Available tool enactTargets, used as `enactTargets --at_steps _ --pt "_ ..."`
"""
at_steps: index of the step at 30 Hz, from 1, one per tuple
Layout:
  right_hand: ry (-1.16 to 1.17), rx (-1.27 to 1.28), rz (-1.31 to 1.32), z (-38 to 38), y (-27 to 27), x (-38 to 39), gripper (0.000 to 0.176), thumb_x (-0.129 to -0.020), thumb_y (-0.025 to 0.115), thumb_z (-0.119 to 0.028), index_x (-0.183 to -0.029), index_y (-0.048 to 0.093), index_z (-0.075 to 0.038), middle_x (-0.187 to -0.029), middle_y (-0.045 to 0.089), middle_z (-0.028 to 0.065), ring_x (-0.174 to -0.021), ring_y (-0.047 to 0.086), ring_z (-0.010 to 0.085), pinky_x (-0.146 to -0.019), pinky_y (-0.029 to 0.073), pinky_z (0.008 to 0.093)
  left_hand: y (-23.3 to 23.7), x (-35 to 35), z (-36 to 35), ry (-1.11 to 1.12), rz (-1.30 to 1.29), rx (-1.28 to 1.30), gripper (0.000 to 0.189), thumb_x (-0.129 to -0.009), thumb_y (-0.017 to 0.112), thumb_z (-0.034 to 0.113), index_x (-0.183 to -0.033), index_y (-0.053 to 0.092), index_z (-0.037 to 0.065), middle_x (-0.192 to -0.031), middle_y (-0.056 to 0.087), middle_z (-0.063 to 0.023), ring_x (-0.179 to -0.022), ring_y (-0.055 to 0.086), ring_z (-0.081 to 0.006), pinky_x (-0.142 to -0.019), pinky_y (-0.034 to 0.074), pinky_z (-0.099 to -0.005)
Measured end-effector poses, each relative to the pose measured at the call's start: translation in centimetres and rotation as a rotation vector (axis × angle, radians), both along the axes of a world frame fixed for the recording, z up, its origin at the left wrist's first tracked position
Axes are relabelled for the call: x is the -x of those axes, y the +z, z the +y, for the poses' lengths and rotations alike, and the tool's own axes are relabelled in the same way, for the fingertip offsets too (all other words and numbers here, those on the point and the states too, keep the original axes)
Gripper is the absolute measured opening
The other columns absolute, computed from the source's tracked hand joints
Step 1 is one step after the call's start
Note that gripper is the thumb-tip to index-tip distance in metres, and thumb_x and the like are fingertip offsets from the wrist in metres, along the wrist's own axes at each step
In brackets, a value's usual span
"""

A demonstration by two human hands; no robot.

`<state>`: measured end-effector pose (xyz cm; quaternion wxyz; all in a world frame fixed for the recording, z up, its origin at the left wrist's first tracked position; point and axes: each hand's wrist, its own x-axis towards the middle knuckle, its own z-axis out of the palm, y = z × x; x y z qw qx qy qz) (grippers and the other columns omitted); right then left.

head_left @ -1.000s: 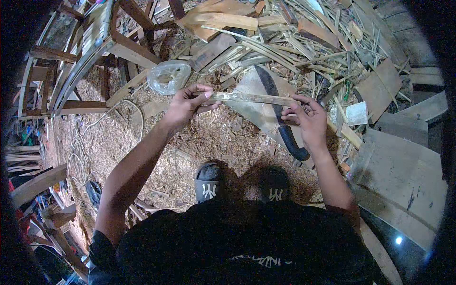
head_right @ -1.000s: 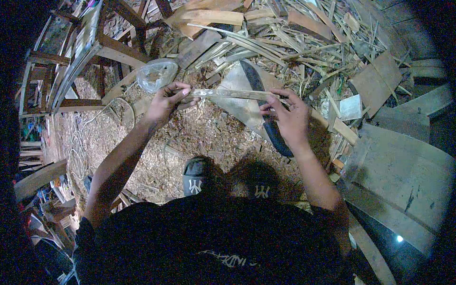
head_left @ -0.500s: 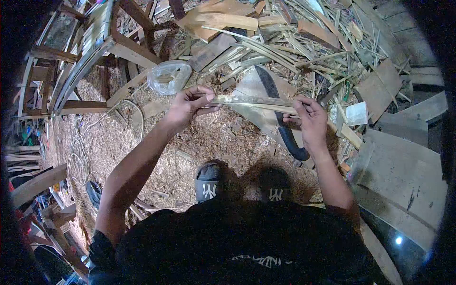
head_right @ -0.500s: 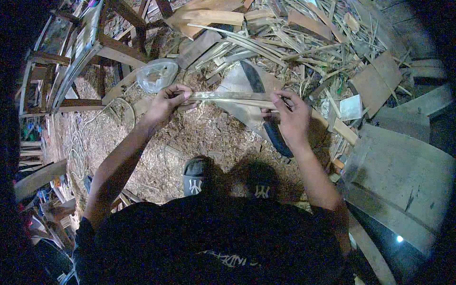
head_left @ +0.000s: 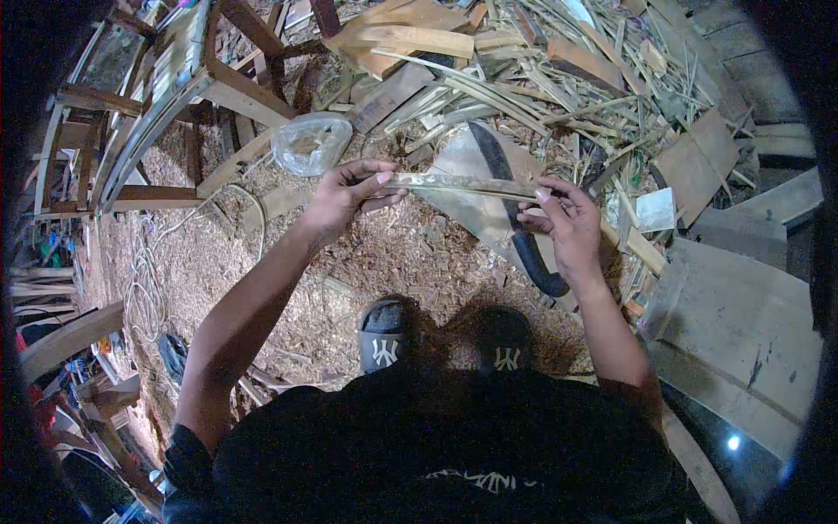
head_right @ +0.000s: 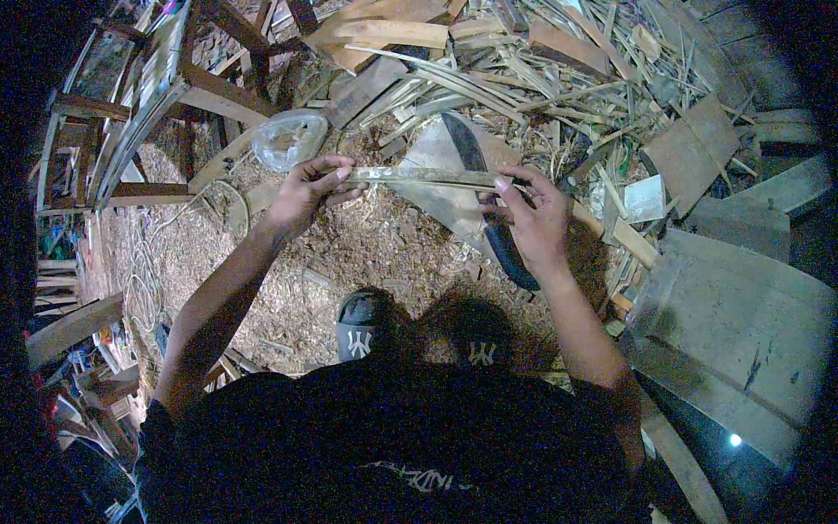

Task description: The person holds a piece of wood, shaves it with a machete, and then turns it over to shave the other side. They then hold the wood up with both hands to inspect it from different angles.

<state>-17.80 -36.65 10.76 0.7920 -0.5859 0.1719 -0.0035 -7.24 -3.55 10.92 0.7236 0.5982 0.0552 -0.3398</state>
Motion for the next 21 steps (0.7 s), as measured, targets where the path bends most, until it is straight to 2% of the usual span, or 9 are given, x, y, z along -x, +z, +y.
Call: enactTargets --at_steps 5,7,12,14,21 --pt "-0.010 0.008 -0.007 0.21 0.15 0.02 0.022 -0.096 0.065 -0.005 -0.116 0.064 0.002 -0.104 0.066 0.0117 -0.088 0.070 0.0211 -0.075 0.064 0.0357 0.63 -0.05 -0.24 0.010 0.018 -0.009 0.027 -0.100 0.061 0.012 -0.121 0.059 -0.004 -0.112 0.069 -0.0153 -0.100 0.071 -0.0268 -0.094 0.059 -0.0388" --pt "0.001 -0.001 0.009 0.25 0.48 0.08 0.022 -0.096 0.065 -0.005 -0.116 0.064 0.003 -0.104 0.067 0.0122 -0.088 0.070 0.0212 -0.076 0.064 0.0359 0.82 -0.08 -0.28 0.005 0.029 -0.035 0.031 -0.101 0.060 0.011 -0.126 0.056 -0.007 -0.115 0.068 -0.0193 -0.104 0.070 -0.0273 -0.095 0.060 -0.0343" --pt "0.006 -0.045 0.018 0.06 0.22 0.08 0.022 -0.097 0.065 -0.006 -0.116 0.063 0.005 -0.104 0.068 0.0140 -0.088 0.070 0.0210 -0.077 0.064 0.0356 0.15 -0.04 0.09 -0.006 0.012 0.009 0.032 -0.101 0.059 0.011 -0.127 0.056 -0.007 -0.115 0.068 -0.0193 -0.104 0.070 -0.0270 -0.095 0.059 -0.0342" --pt "0.035 -0.067 0.048 -0.05 0.37 0.07 0.026 -0.100 0.060 -0.011 -0.123 0.062 0.000 -0.104 0.069 0.0123 -0.094 0.071 0.0219 -0.079 0.062 0.0351 0.15 -0.02 0.11 -0.003 0.014 0.011 0.032 -0.101 0.059 0.012 -0.127 0.056 -0.007 -0.115 0.068 -0.0194 -0.104 0.070 -0.0269 -0.095 0.059 -0.0343" --pt "0.020 -0.161 0.049 -0.37 0.00 0.27 0.028 -0.100 0.060 -0.013 -0.125 0.060 0.000 -0.107 0.069 0.0126 -0.095 0.071 0.0221 -0.082 0.061 0.0360 0.27 -0.07 0.18 0.005 0.034 0.020 0.032 -0.101 0.058 0.011 -0.128 0.056 -0.007 -0.116 0.068 -0.0191 -0.104 0.070 -0.0273 -0.095 0.059 -0.0354"
